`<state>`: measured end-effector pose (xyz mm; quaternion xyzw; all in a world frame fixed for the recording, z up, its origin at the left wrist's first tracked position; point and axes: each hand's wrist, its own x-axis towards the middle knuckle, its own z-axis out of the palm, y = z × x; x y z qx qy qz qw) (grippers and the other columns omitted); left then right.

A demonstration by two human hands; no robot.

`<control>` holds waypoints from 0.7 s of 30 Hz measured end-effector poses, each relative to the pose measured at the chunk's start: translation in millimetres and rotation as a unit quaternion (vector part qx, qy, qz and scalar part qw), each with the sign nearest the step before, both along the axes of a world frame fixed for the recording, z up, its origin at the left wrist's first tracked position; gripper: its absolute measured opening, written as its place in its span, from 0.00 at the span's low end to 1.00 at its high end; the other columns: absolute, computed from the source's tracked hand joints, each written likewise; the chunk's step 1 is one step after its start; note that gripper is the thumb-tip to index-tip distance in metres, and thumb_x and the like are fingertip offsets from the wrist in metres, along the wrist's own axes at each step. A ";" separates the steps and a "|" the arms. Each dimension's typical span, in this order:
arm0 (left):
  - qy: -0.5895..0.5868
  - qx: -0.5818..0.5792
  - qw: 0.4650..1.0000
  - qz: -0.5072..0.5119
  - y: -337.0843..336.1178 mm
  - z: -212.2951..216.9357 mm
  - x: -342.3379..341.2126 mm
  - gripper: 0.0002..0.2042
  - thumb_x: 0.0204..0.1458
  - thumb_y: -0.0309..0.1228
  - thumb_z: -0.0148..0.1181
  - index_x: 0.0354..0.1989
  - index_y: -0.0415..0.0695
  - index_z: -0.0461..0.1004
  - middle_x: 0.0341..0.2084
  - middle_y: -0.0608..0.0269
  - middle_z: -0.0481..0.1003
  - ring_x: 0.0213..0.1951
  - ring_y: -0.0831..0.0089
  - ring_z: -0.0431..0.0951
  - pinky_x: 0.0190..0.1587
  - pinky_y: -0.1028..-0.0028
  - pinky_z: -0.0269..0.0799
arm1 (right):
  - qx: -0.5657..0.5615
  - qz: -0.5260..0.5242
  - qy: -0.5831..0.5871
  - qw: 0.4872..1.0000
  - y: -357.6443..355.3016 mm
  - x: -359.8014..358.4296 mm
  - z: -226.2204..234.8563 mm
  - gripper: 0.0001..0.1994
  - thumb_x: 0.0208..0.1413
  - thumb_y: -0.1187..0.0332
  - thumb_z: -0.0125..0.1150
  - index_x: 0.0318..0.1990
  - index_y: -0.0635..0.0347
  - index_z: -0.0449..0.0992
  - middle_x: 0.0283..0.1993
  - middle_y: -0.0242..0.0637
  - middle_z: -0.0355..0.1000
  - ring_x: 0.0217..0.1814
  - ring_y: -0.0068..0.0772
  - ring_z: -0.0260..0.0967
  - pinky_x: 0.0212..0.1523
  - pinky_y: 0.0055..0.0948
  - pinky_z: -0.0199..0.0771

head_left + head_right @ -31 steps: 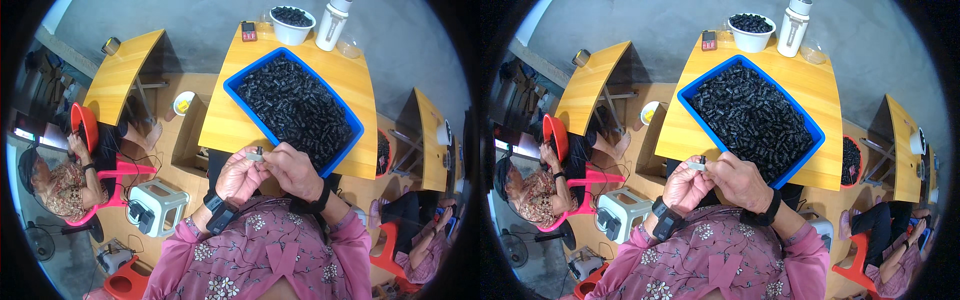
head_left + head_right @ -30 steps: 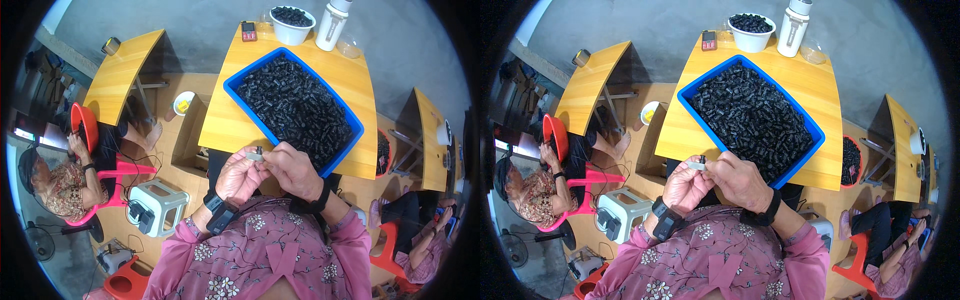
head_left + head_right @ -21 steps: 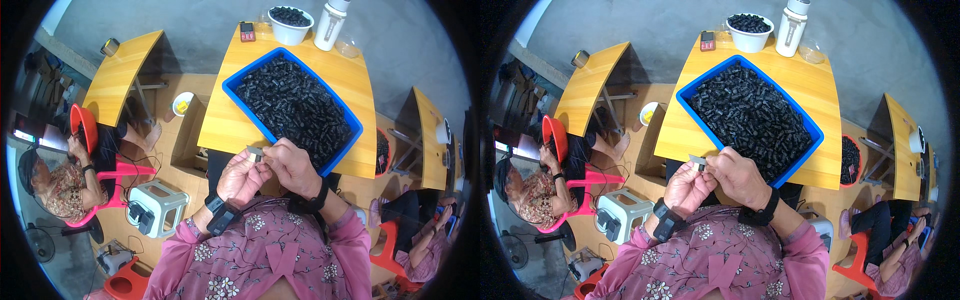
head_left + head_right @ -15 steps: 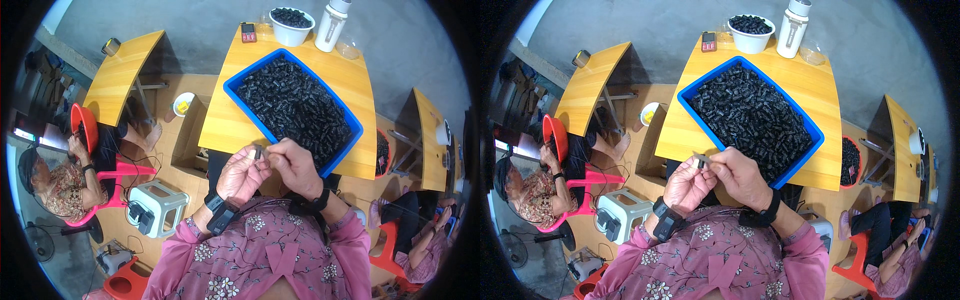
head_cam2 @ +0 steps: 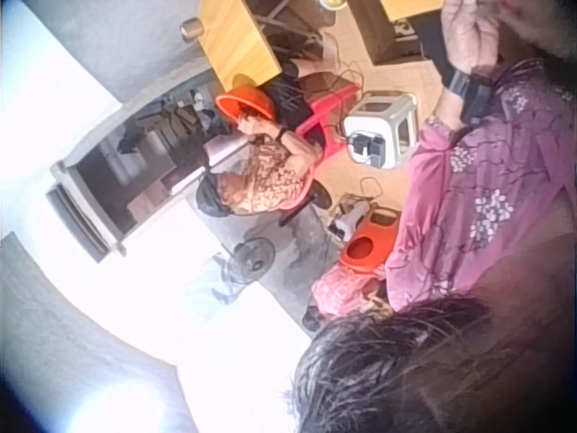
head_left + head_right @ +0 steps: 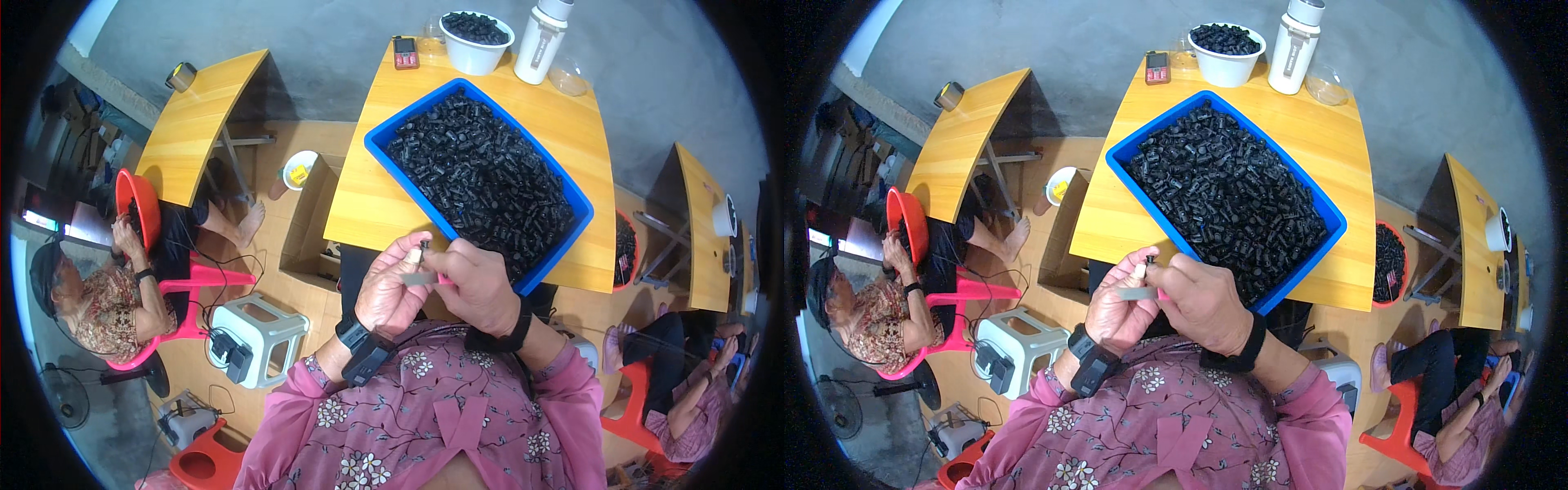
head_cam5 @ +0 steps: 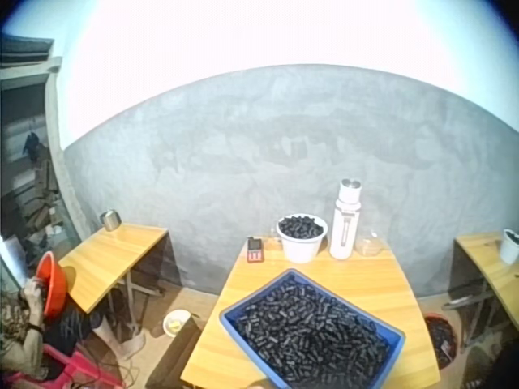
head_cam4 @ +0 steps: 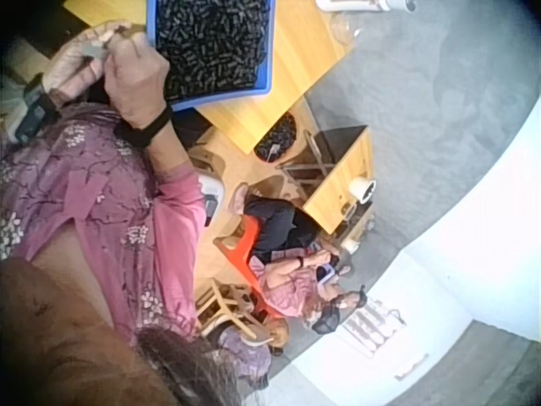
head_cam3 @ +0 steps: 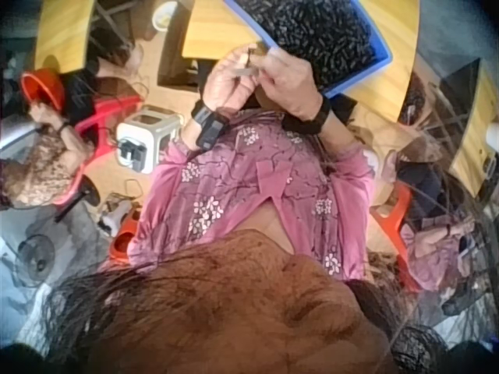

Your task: The recorder is inspecting and cleaning small black plastic parts by hand using a small tool.

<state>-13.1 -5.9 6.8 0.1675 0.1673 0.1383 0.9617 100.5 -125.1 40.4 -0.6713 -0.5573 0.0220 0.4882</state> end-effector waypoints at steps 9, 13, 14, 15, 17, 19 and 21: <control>-0.029 0.021 0.999 0.010 0.8 -7.7 -2.5 0.12 0.60 0.26 0.56 0.50 0.38 0.71 0.42 0.58 0.76 0.44 0.69 0.77 0.51 0.67 0.73 | -0.001 -0.008 0.079 0.997 -1.9 -2.9 -3.9 0.12 0.45 0.78 0.68 0.37 0.59 0.74 0.27 0.38 0.66 0.26 0.38 0.69 0.25 0.32 0.68; -0.025 0.041 0.999 0.012 2.1 -6.6 -1.5 0.11 0.59 0.24 0.57 0.49 0.41 0.72 0.42 0.58 0.76 0.45 0.67 0.77 0.52 0.66 0.72 | -0.010 -0.034 0.160 0.987 1.3 -1.6 -1.6 0.11 0.46 0.75 0.71 0.37 0.59 0.75 0.27 0.37 0.67 0.25 0.35 0.68 0.26 0.29 0.67; -0.022 0.043 0.999 0.005 2.2 -6.2 -1.5 0.11 0.58 0.24 0.57 0.49 0.42 0.72 0.42 0.58 0.76 0.45 0.66 0.76 0.52 0.65 0.72 | -0.011 -0.029 0.146 0.989 1.1 -0.1 -2.7 0.11 0.46 0.74 0.71 0.37 0.59 0.75 0.27 0.37 0.66 0.25 0.34 0.68 0.26 0.29 0.67; -0.022 0.044 0.999 0.005 2.5 -5.7 -1.5 0.11 0.58 0.24 0.57 0.49 0.42 0.72 0.42 0.58 0.76 0.45 0.66 0.76 0.52 0.65 0.72 | -0.011 -0.029 0.146 0.989 1.3 1.4 -2.0 0.11 0.46 0.74 0.71 0.37 0.59 0.75 0.27 0.37 0.66 0.25 0.34 0.68 0.26 0.29 0.67; -0.038 0.018 0.999 -0.013 3.3 -4.9 -2.7 0.10 0.59 0.25 0.55 0.49 0.42 0.71 0.43 0.58 0.76 0.46 0.65 0.76 0.53 0.62 0.71 | 0.006 -0.020 0.112 0.993 2.1 4.0 0.0 0.11 0.46 0.76 0.70 0.37 0.59 0.75 0.27 0.36 0.66 0.25 0.33 0.67 0.26 0.28 0.67; -0.036 0.018 0.999 -0.024 3.5 -3.9 -4.9 0.11 0.60 0.26 0.55 0.50 0.42 0.71 0.44 0.58 0.75 0.46 0.65 0.76 0.54 0.61 0.71 | 0.008 -0.016 0.104 0.994 2.0 5.7 1.5 0.11 0.46 0.76 0.70 0.37 0.59 0.75 0.26 0.36 0.66 0.25 0.33 0.67 0.26 0.28 0.66; -0.036 0.017 0.999 -0.036 4.6 0.4 -5.0 0.11 0.60 0.26 0.55 0.50 0.42 0.71 0.44 0.58 0.75 0.47 0.65 0.76 0.54 0.61 0.71 | 0.011 -0.013 0.095 0.995 1.4 8.8 1.6 0.11 0.46 0.76 0.70 0.37 0.58 0.75 0.26 0.36 0.65 0.24 0.32 0.66 0.25 0.28 0.66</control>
